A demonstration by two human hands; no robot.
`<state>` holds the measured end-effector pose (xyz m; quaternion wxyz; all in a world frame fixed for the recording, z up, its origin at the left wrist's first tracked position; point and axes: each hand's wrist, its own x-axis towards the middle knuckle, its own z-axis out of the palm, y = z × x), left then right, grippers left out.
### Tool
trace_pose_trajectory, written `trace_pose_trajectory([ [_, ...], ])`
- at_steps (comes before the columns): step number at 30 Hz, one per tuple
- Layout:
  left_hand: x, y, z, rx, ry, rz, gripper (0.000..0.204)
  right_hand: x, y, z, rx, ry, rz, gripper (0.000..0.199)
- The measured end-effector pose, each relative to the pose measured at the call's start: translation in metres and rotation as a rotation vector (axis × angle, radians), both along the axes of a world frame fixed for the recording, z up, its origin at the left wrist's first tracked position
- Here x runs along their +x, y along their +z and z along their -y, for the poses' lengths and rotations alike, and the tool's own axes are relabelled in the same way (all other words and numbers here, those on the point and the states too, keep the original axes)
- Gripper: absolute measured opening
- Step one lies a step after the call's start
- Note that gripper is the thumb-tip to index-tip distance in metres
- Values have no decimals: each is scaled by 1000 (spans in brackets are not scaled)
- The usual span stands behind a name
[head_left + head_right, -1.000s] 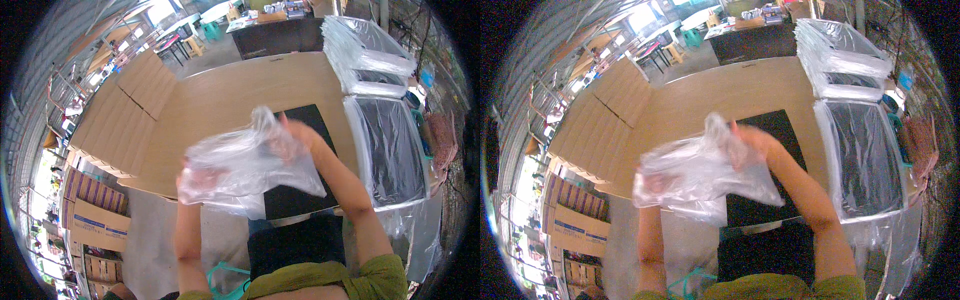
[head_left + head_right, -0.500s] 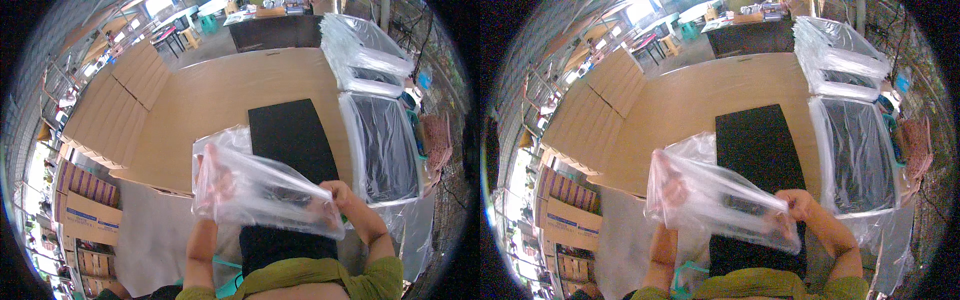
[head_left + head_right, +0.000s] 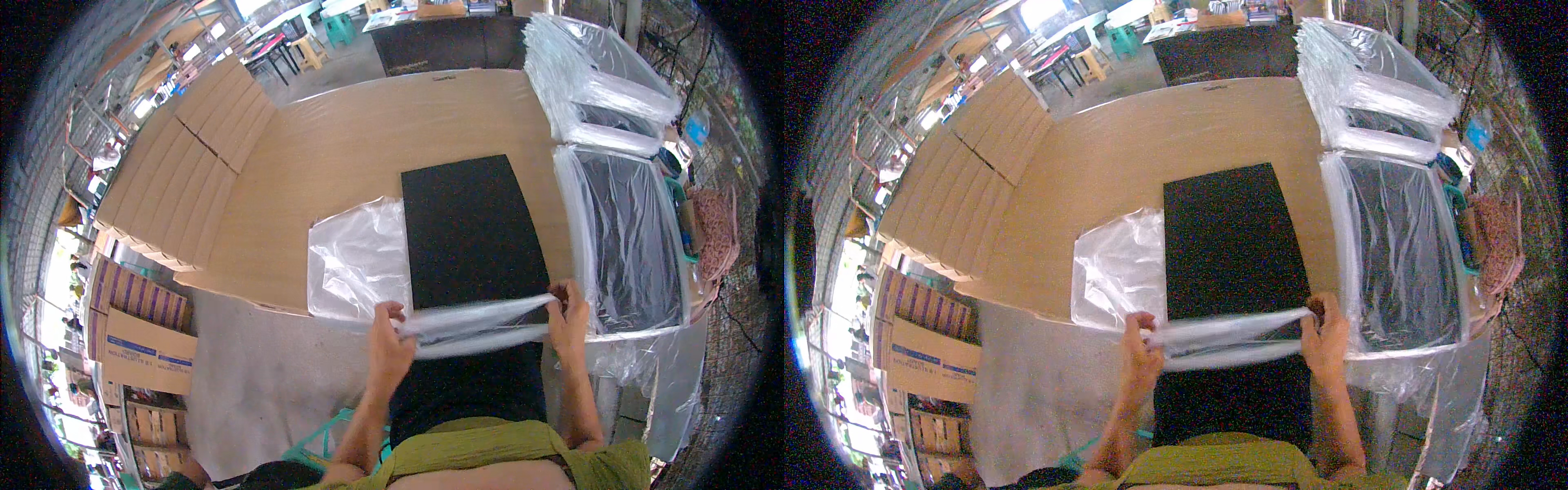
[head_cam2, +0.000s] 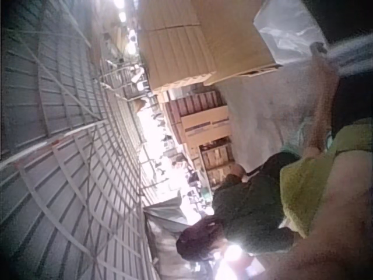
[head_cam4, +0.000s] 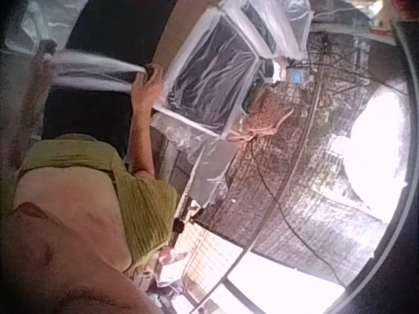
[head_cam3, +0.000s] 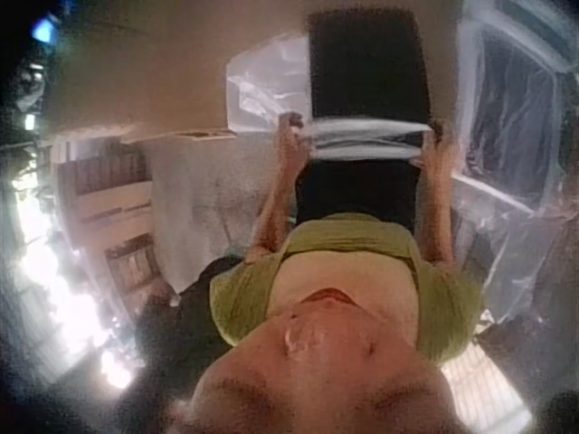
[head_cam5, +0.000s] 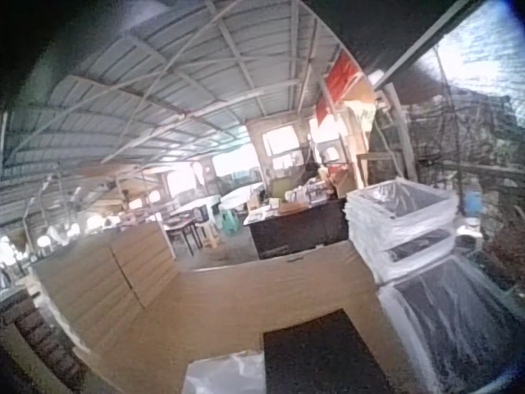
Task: The person packages rectangular panels by sliding them into clear plastic bags, folding the bag edges, and stacking the finished items on a table.
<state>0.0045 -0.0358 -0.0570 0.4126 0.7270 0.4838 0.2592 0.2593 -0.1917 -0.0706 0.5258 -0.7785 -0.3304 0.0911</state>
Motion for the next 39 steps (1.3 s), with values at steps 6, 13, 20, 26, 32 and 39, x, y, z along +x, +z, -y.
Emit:
trace_pose_trajectory([
  [6,-1,-14,27,182,-69,-283,62,-4,-14,8,-311,-147,394,30],
  [13,-5,-8,24,134,-70,-263,55,-17,13,13,-260,-126,280,24],
  [20,-18,49,18,-359,8,118,69,3,-4,41,264,-82,-753,16],
  [26,-18,84,5,-782,-393,1114,77,9,21,42,654,411,-712,36],
  [32,-24,125,-32,-389,-527,1248,70,46,98,-2,805,405,156,41],
  [39,32,231,-86,669,-320,860,71,38,215,-75,979,77,-74,19],
])
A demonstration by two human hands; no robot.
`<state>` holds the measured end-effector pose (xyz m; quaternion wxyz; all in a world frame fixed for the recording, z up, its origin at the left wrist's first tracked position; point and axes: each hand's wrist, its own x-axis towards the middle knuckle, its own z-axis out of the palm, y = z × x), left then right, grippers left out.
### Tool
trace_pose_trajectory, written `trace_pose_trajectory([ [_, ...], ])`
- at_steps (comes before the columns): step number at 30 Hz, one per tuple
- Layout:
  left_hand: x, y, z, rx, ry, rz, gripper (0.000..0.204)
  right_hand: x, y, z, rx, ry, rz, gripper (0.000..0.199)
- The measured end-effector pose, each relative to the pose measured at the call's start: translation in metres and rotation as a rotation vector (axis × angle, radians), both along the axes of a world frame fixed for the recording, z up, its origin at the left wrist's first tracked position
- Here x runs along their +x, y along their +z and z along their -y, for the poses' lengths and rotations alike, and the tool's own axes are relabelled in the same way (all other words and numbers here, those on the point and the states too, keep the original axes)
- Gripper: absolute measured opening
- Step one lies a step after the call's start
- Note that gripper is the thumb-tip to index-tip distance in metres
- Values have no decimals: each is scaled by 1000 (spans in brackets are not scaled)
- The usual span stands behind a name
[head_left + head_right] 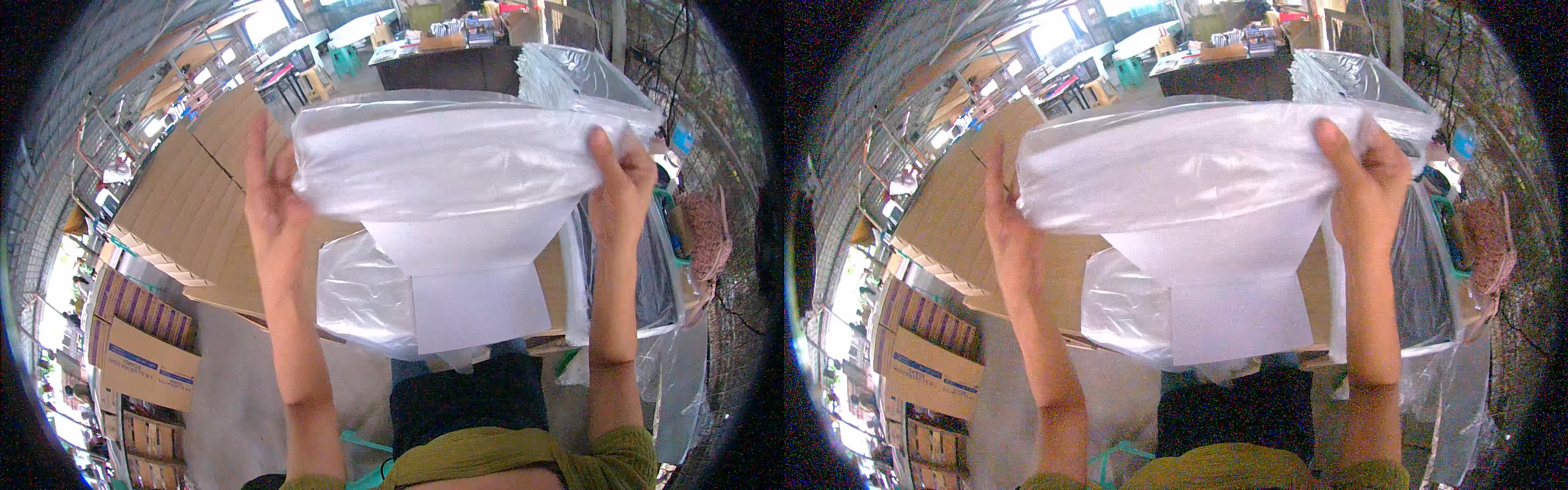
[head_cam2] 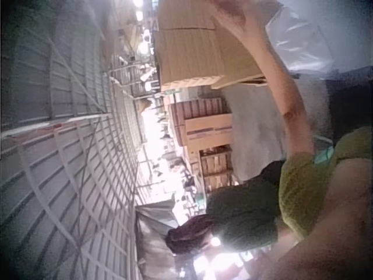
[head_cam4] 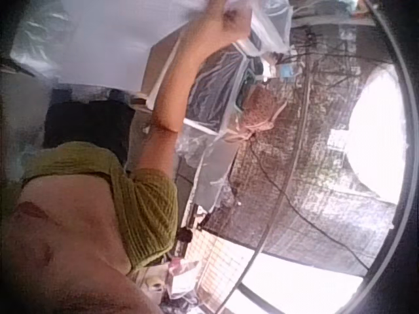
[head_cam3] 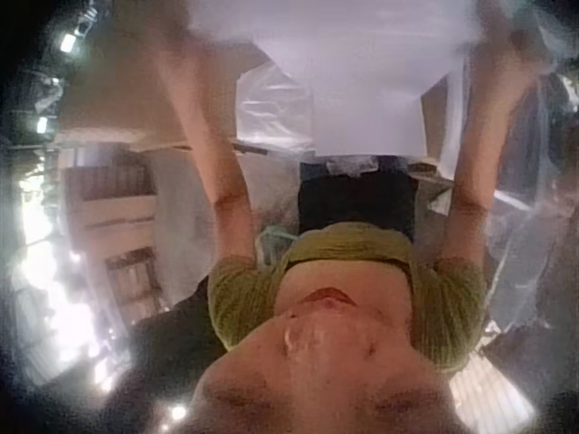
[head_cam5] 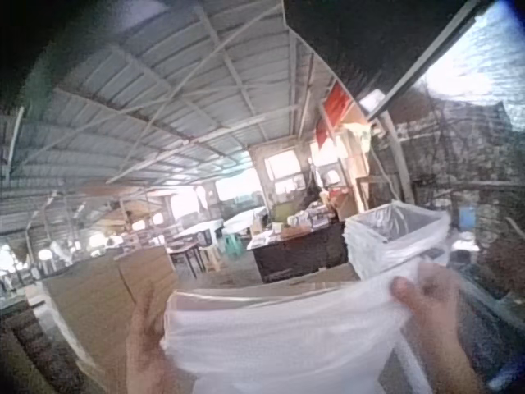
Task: The person packages rectangular panels by sliding them into clear plastic bags, folding the bag edges, and stacking the finished items on a table.
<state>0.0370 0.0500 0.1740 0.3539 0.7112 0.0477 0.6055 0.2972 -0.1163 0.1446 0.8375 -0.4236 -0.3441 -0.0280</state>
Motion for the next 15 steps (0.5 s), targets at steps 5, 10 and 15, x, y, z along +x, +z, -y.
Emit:
trace_pose_trajectory([
  [5,16,-7,-26,-105,92,-84,74,23,-10,-20,-68,-106,92,31],
  [10,20,-59,-35,-162,55,-155,78,22,-53,-17,-240,-29,151,25],
  [15,7,-96,-59,-251,-101,-191,72,24,-90,-13,-247,135,76,20],
])
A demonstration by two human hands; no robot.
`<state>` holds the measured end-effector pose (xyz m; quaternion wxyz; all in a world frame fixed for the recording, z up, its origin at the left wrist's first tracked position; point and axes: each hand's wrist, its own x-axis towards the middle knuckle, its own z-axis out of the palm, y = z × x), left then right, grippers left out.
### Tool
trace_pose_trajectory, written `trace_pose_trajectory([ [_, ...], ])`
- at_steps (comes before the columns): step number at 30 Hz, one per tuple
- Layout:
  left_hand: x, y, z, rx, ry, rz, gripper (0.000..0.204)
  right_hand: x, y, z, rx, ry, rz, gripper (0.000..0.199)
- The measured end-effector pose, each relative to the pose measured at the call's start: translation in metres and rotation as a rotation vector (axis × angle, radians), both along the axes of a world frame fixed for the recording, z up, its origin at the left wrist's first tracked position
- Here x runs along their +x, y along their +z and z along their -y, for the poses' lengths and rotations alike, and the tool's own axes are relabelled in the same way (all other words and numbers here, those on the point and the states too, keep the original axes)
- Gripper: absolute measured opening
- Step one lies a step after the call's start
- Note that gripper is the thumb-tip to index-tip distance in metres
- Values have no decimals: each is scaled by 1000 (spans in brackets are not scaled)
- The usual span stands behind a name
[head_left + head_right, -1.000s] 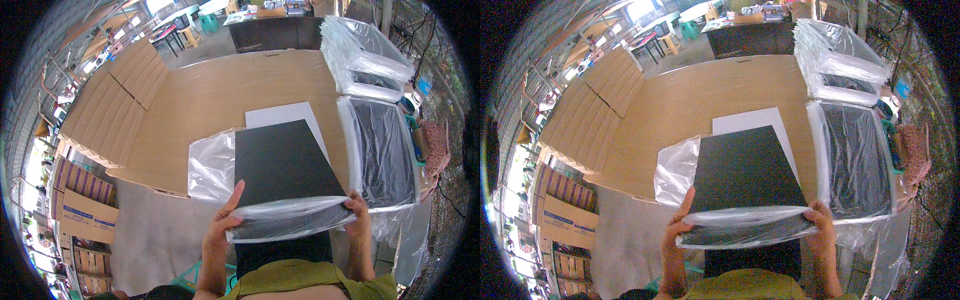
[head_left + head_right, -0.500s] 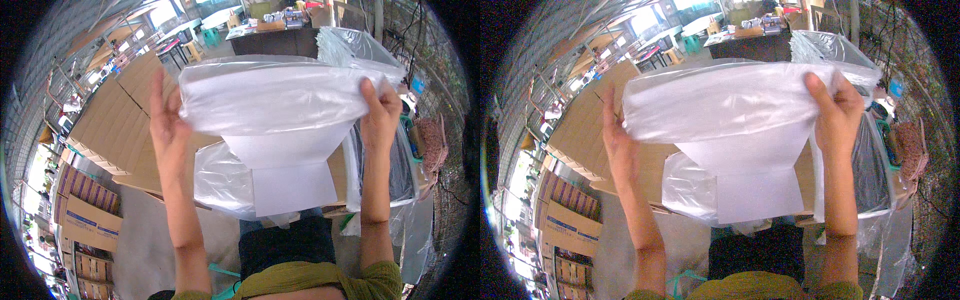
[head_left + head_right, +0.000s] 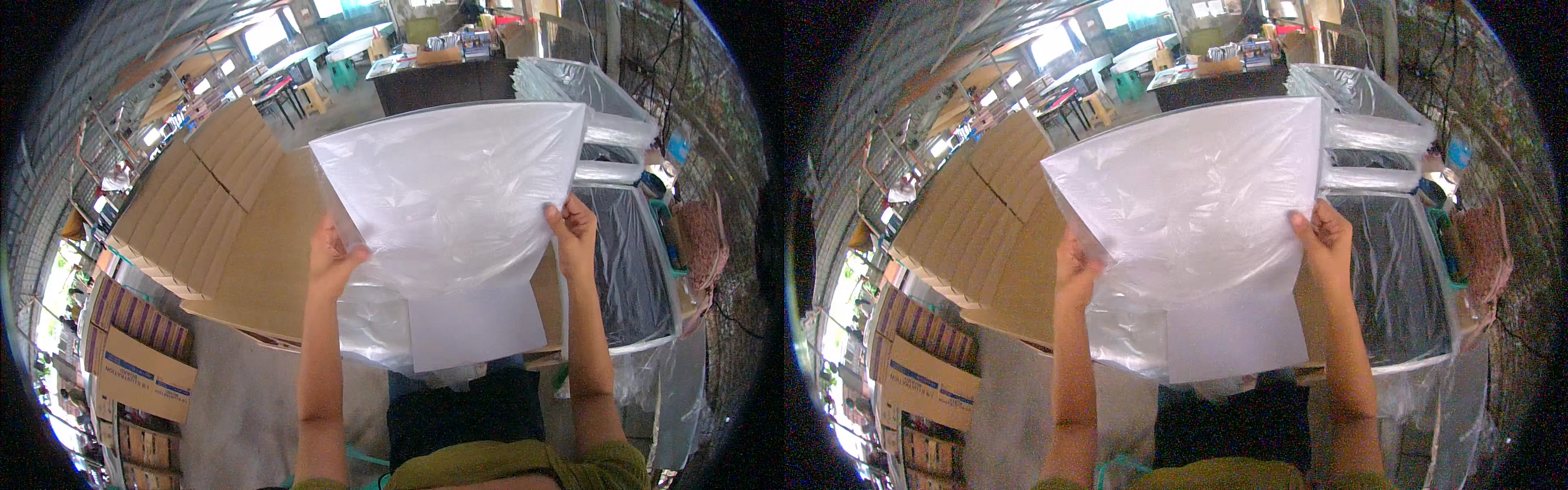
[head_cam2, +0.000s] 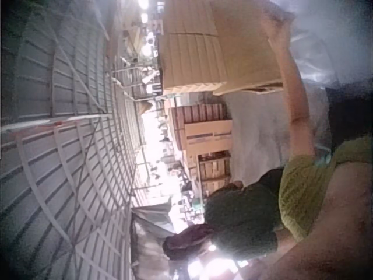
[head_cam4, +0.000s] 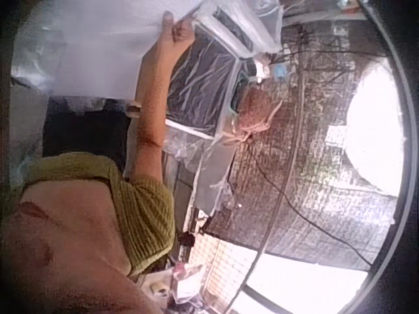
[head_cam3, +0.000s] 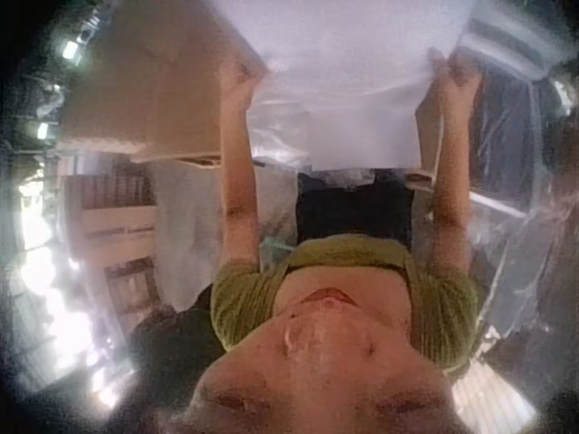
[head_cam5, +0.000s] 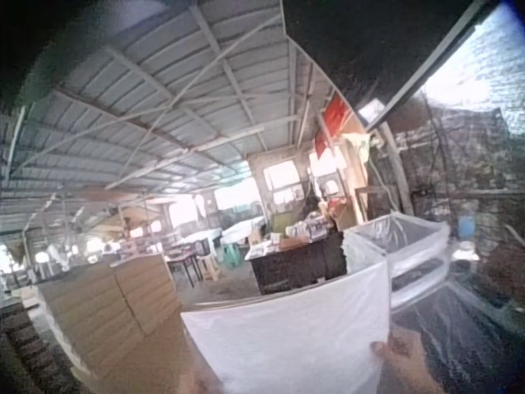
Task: The person packages rectangular panels by sliding them into clear plastic bags, folding the bag edges, and stacking the finished items on a table.
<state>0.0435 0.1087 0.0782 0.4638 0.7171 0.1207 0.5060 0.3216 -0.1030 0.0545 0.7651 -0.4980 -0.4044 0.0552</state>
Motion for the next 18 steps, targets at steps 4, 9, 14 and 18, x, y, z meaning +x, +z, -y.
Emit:
trace_pose_trajectory([
  [4,7,35,-17,-369,92,41,60,-1,38,-6,145,-164,-55,22],
  [9,33,93,37,75,79,222,68,9,65,-15,204,-99,-39,27],
  [14,20,46,44,11,71,156,75,14,17,-7,94,-93,16,21],
  [18,1,-39,22,-125,128,-177,63,-5,-36,-5,137,31,-250,19],
])
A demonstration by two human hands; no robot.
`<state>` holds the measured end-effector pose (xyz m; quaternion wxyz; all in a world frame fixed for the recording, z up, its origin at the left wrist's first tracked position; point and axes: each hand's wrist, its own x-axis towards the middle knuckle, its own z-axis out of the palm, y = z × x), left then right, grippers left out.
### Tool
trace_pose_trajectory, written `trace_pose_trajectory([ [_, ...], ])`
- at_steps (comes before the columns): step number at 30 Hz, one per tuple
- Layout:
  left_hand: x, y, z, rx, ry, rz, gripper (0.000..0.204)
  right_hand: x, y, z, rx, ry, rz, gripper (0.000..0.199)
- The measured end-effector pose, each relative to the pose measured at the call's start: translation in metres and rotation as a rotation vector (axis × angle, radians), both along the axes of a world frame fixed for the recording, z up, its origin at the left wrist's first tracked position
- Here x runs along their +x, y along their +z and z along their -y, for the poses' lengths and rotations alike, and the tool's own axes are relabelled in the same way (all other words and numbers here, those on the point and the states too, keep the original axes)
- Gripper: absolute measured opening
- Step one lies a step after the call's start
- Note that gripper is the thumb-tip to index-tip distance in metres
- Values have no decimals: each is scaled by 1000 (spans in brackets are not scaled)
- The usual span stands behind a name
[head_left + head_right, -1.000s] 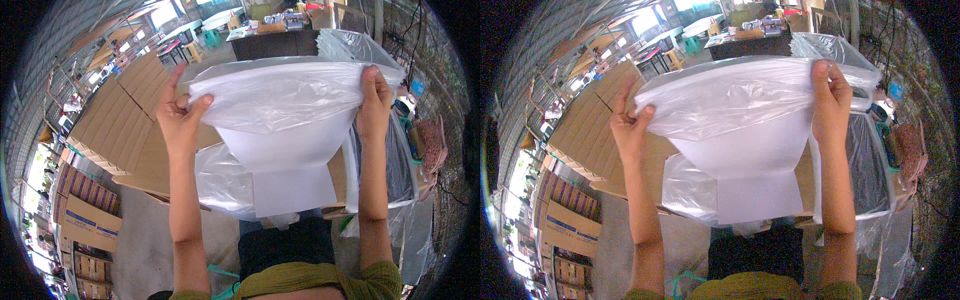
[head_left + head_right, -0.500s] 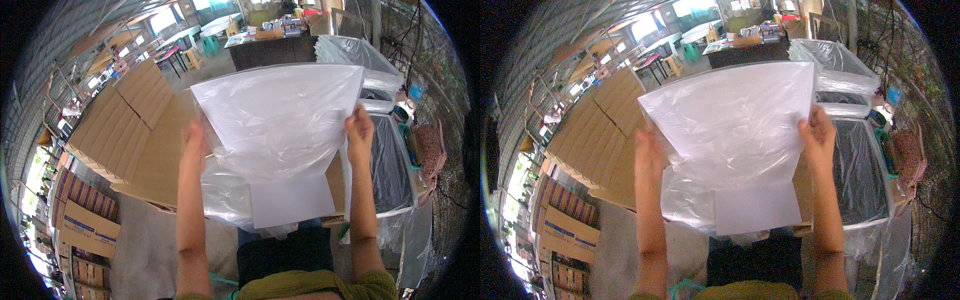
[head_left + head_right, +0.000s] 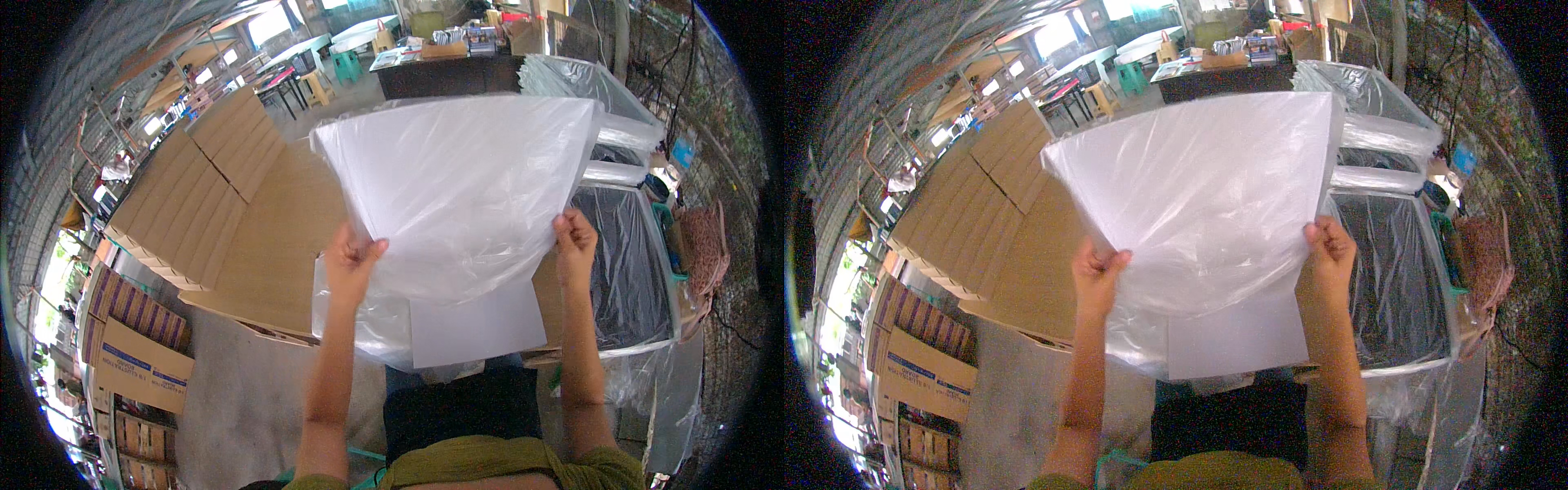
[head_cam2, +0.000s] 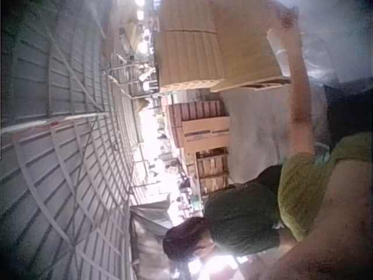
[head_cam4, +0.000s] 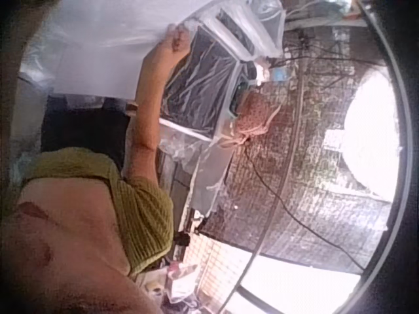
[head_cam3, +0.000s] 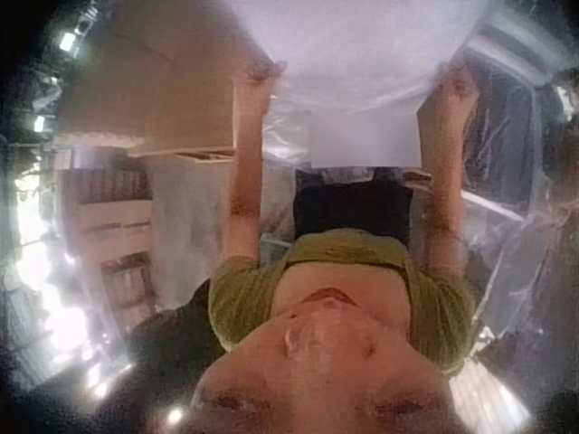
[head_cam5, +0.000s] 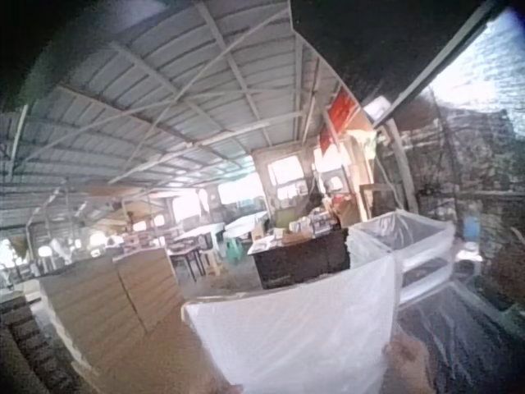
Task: The person packages rectangular panels by sliding them into clear plastic bags, folding the bag edges, and stacking the finished items on a table.
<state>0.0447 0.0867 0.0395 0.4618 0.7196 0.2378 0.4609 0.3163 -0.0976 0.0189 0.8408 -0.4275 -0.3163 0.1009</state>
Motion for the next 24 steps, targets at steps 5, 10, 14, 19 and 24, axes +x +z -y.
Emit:
trace_pose_trajectory([
  [5,-7,-49,34,602,191,-240,71,-16,-16,7,-188,-109,-46,48],
  [10,-29,-12,104,304,174,-395,72,-49,28,62,-573,110,576,91],
  [14,-57,-31,127,-142,181,-545,63,-67,8,84,-985,125,693,84],
  [19,-106,-83,158,104,223,-699,57,-78,-42,128,-1159,127,761,68],
  [24,-134,-62,202,-7,208,-966,55,-105,-32,180,-1306,240,701,61],
])
